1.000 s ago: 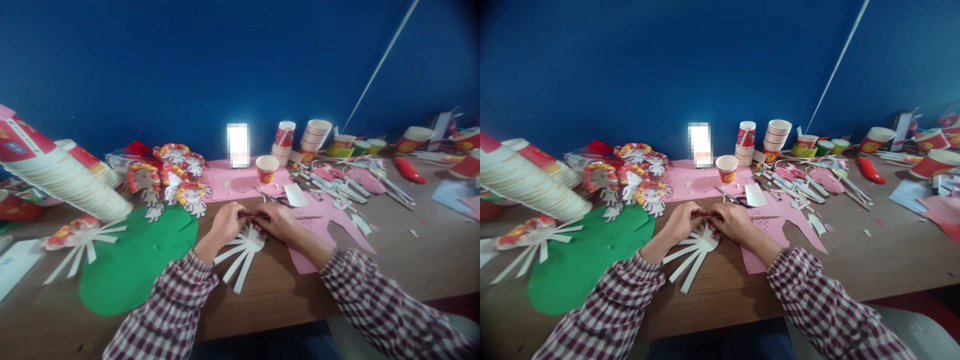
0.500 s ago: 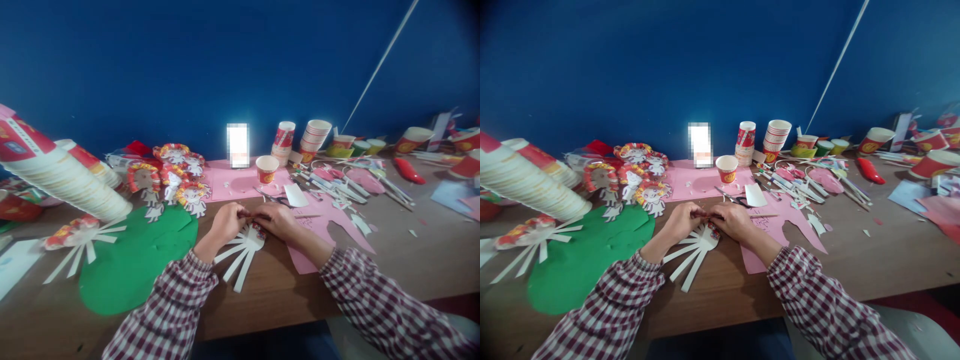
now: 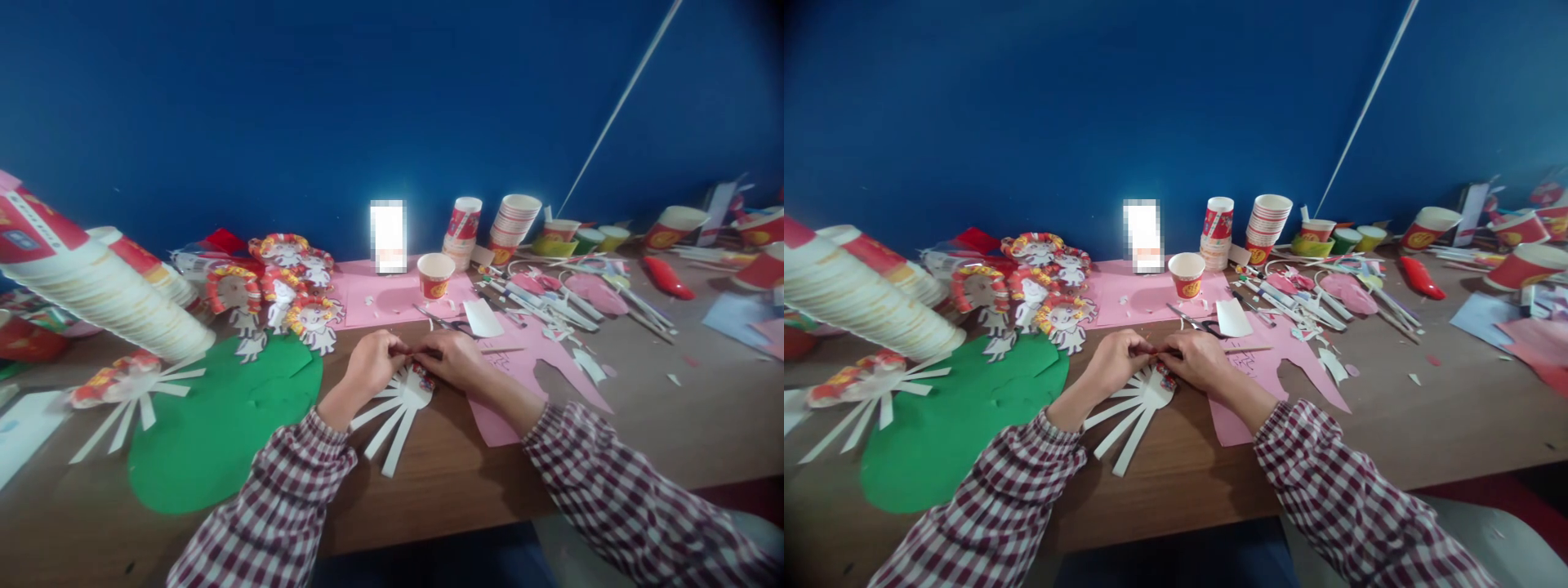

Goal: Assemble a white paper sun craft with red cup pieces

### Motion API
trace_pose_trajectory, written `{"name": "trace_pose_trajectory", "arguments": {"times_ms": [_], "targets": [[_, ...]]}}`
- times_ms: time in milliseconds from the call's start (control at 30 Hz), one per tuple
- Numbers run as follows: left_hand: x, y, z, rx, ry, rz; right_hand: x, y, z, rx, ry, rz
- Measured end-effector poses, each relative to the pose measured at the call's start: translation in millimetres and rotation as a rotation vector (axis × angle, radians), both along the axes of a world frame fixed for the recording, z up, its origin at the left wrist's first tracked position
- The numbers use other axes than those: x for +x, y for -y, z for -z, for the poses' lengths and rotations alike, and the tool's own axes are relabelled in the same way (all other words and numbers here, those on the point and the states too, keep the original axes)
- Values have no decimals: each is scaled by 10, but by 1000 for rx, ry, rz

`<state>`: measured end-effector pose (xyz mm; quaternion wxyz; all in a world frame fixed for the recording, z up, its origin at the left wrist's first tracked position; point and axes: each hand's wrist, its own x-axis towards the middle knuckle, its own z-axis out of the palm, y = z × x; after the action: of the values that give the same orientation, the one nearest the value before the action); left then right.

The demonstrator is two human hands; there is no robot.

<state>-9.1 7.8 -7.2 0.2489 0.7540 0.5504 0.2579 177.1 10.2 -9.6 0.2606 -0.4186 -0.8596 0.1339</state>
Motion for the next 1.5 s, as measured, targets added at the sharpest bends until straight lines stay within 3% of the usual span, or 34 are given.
{"name": "trace_pose_trajectory", "arguments": {"times_ms": [467,900,1167,1500], "targets": [[22,9,-90,-23,-81,58,5,-24,0,-67,-40,26],[20,9,-62,-37,51,74,19,-37,-5,-57,-80,47],[17,20,-163,5,-59,121,20,-33,-10,-37,-49,63],[2,9,-126,30,-145,152,22,-36,-19,-31,-44,52]]}}
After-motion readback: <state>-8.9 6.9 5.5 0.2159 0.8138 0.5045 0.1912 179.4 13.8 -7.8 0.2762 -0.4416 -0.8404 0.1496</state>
